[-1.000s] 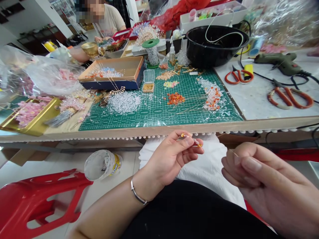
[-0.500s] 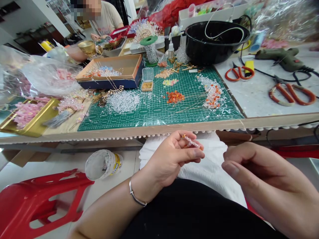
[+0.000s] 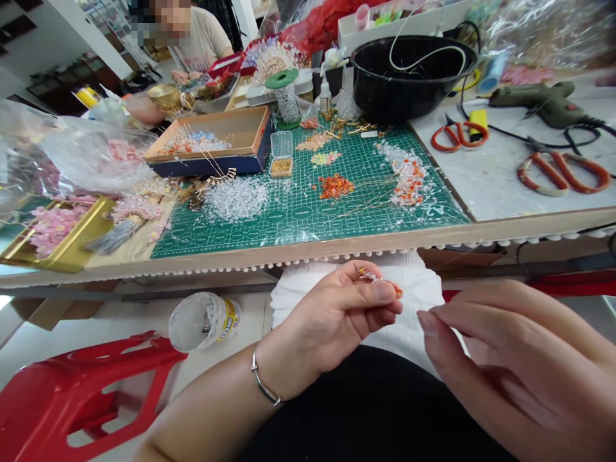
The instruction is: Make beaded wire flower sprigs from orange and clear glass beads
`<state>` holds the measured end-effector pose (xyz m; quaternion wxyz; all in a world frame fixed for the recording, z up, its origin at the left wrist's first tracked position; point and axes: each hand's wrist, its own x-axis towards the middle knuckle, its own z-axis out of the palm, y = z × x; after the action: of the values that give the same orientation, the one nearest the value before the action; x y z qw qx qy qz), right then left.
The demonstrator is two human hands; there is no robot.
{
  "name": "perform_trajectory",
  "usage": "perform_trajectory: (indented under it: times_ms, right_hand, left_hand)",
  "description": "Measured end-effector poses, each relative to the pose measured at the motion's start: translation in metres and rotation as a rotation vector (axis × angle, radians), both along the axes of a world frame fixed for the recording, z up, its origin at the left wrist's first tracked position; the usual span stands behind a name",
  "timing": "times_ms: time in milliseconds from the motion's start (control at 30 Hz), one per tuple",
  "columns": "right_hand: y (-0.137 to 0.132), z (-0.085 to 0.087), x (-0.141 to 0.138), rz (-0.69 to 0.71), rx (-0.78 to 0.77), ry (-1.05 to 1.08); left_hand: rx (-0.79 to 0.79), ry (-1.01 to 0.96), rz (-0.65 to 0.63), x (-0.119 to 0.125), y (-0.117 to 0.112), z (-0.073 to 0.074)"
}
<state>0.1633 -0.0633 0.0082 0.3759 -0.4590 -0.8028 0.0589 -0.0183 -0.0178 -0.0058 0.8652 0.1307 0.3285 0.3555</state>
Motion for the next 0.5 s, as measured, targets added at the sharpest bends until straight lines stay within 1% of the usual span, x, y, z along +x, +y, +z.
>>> perform_trajectory:
  times_ms: [67,133,333,500]
  right_hand:
    - [0.0006,-0.0015,-0.0015,-0.013,0.07,-0.009]
    - [0.001,-0.0028,-0.003,-0.018,0.097,-0.003]
    - [0.0001,-0.0047,-0.0053,0.016,0.053,0.005]
    - [-0.0004,-0.0038,-0.0083,0.032,0.068,0.013]
  left_hand:
    - [-0.013,-0.041,0.02,0.0028,-0.0027,0.0006]
    - [-0.009,-0.064,0.029,0.0041,-0.0045,0.0013]
    - [-0.002,-0.083,0.036,0.0028,-0.0062,0.0034]
    - [0.015,-0.075,0.049,0.0011,-0.0062,0.0033]
